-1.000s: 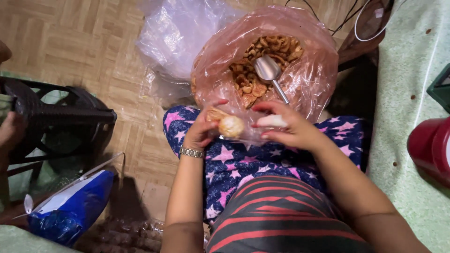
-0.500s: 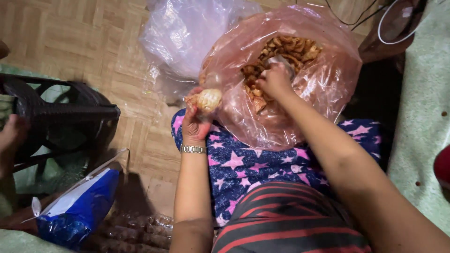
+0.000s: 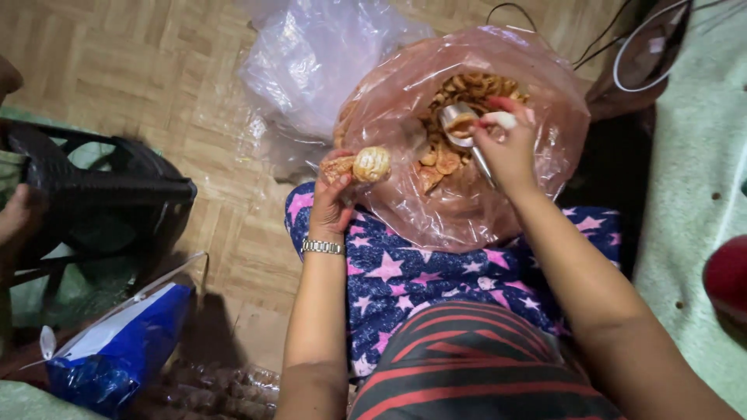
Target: Scooping snacks from a large bag into small plastic bags and sealing them with a heat sealer
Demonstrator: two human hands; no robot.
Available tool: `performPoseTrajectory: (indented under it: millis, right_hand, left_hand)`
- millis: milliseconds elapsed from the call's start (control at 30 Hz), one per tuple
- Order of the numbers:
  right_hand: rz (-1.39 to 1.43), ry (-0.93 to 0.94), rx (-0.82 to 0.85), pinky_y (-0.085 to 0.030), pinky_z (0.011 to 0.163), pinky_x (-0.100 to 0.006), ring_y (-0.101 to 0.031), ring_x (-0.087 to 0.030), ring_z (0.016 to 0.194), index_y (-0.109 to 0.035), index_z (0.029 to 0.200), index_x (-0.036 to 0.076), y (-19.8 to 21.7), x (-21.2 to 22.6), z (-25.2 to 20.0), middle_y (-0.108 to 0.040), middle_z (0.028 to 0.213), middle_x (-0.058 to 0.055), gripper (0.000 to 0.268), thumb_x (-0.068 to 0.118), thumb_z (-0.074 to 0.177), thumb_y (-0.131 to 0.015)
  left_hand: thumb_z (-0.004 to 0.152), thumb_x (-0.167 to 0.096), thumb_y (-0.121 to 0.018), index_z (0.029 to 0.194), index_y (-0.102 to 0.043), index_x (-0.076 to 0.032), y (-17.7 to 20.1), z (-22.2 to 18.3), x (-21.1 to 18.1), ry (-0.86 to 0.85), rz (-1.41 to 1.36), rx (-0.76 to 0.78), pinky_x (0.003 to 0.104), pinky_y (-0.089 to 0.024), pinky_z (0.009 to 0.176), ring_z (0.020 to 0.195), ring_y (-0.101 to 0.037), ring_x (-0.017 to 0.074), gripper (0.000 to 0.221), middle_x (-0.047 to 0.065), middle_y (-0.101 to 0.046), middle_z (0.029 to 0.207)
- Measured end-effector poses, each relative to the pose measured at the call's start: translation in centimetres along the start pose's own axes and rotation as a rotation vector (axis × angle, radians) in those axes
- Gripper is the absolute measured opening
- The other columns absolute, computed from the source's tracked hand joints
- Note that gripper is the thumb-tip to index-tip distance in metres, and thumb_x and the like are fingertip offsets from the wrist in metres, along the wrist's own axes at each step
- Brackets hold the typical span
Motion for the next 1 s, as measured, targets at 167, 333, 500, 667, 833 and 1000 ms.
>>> performPoseTrajectory:
  millis: [167, 333, 500, 667, 833, 1000]
  right_hand:
    - [0.041, 0.152, -0.094, -0.034, 0.094, -0.04, -0.044, -0.032, 0.108, -0.063, 0.079, 0.009, 6.7, 6.9, 0.1, -0.056, 0.111, -0.012, 0.016, 0.007, 0.069, -0.076]
    - [-0.093, 0.299, -0.023, -0.028, 0.099, -0.044, -0.045, -0.033, 0.111, -0.062, 0.075, 0.014, 8.5, 11.6, -0.4, -0.057, 0.109, -0.008, 0.018, 0.012, 0.067, -0.078]
    - [-0.112, 0.328, -0.024, -0.026, 0.099, -0.048, -0.048, -0.033, 0.108, -0.059, 0.073, 0.014, 9.2, 12.3, -1.5, -0.059, 0.105, -0.007, 0.019, 0.016, 0.066, -0.076]
    - [-0.029, 0.358, -0.142, -0.025, 0.101, -0.051, -0.048, -0.037, 0.108, -0.057, 0.072, 0.009, 10.9, 13.3, -2.2, -0.059, 0.098, -0.01, 0.017, 0.013, 0.072, -0.074]
    - [-0.057, 0.414, -0.229, -0.024, 0.102, -0.049, -0.049, -0.037, 0.109, -0.06, 0.072, 0.01, 12.2, 15.8, -2.8, -0.06, 0.097, -0.01, 0.018, 0.012, 0.073, -0.078]
    - [0.229, 0.318, -0.019, -0.02, 0.104, -0.05, -0.031, -0.037, 0.125, -0.063, 0.088, 0.007, 13.1, 17.3, -1.9, -0.047, 0.125, -0.013, 0.016, 0.01, 0.075, -0.073]
  left_hand:
    - [0.064, -0.008, -0.071, 0.106, -0.051, -0.004, -3.2, -1.1, 0.5, 0.012, 0.089, 0.057, 0.034, -0.055, 0.072, 0.085, -0.064, 0.0251, 0.047, 0.016, -0.062, 0.098]
    - [0.062, -0.004, -0.073, 0.108, -0.05, -0.001, -6.2, -2.2, 2.3, 0.094, 0.111, 0.172, 0.037, -0.056, 0.069, 0.084, -0.065, 0.0299, 0.051, 0.021, -0.061, 0.101]
    - [0.06, 0.001, -0.074, 0.107, -0.05, 0.001, -10.4, -3.4, 3.1, 0.134, 0.149, 0.256, 0.038, -0.057, 0.067, 0.082, -0.065, 0.0304, 0.053, 0.021, -0.062, 0.097]
    - [0.056, -0.001, -0.077, 0.104, -0.053, 0.004, -12.9, -3.6, 3.6, 0.138, 0.25, 0.308, 0.034, -0.057, 0.065, 0.079, -0.065, 0.0248, 0.054, 0.018, -0.064, 0.093]
    - [0.058, -0.001, -0.076, 0.104, -0.053, 0.005, -15.0, -3.7, 3.1, 0.127, 0.226, 0.341, 0.035, -0.057, 0.063, 0.076, -0.066, 0.0283, 0.051, 0.02, -0.064, 0.09]
    - [0.06, -0.002, -0.076, 0.105, -0.053, 0.003, -16.3, -3.7, 1.2, 0.085, 0.19, 0.332, 0.035, -0.057, 0.062, 0.076, -0.066, 0.0282, 0.051, 0.019, -0.064, 0.091]
Point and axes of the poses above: each hand's wrist, its own z-axis towards the middle knuckle, its own y-axis out of the back of the hand, x = y × z, the point moved 9 cm from there along z, towards the middle knuckle
